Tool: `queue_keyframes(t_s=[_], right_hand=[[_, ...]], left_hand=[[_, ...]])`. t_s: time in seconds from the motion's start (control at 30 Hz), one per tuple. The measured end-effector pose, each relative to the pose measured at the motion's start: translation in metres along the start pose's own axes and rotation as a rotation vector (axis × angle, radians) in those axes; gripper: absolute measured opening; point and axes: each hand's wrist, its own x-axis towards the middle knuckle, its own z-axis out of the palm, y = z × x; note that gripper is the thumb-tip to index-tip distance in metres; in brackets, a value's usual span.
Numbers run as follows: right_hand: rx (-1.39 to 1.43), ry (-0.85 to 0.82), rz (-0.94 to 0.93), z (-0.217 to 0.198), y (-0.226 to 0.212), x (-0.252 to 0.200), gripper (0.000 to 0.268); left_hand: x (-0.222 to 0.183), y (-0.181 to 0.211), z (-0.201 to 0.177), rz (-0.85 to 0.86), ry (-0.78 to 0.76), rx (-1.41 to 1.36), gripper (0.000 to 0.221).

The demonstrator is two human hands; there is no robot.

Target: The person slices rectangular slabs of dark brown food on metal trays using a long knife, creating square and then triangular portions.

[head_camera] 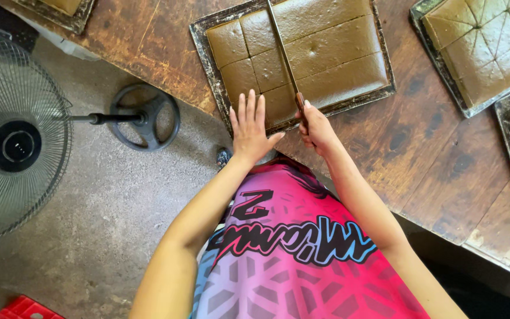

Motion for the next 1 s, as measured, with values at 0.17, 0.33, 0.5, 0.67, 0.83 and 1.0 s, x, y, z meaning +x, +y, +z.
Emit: queue_keyframes(t_s=[0.17,0.33,0.5,0.67,0.83,1.0], right_hand=[[-0.021,0.046,0.035,0.003,0.001,-0.020,0.044],[-0.060,0.054,0.022,0.005,-0.004,-0.018,0.047],[-0.137,0.091,-0.068,0.012,-0.009,0.014,0.048],[-0.119,0.097,0.019,0.008,0.001,-0.011,0.051],[-0.107,0.097,0.025,0.017,-0.015,0.001,0.048],[-0.170,0.131,0.020,0.017,-0.002,-0.033,0.053]], left_hand=[[0.029,0.005,0.008,-0.017,0.003,0.100,0.128],[0.035,0.002,0.006,-0.062,-0.066,0.086,0.130],[0.033,0.008,0.006,-0.099,-0.090,0.088,0.129],[0.037,0.008,0.002,-0.145,-0.101,0.036,0.129],[0.038,0.009,0.007,-0.138,-0.078,0.022,0.127],[0.035,0.008,0.004,-0.159,-0.092,-0.007,0.126]])
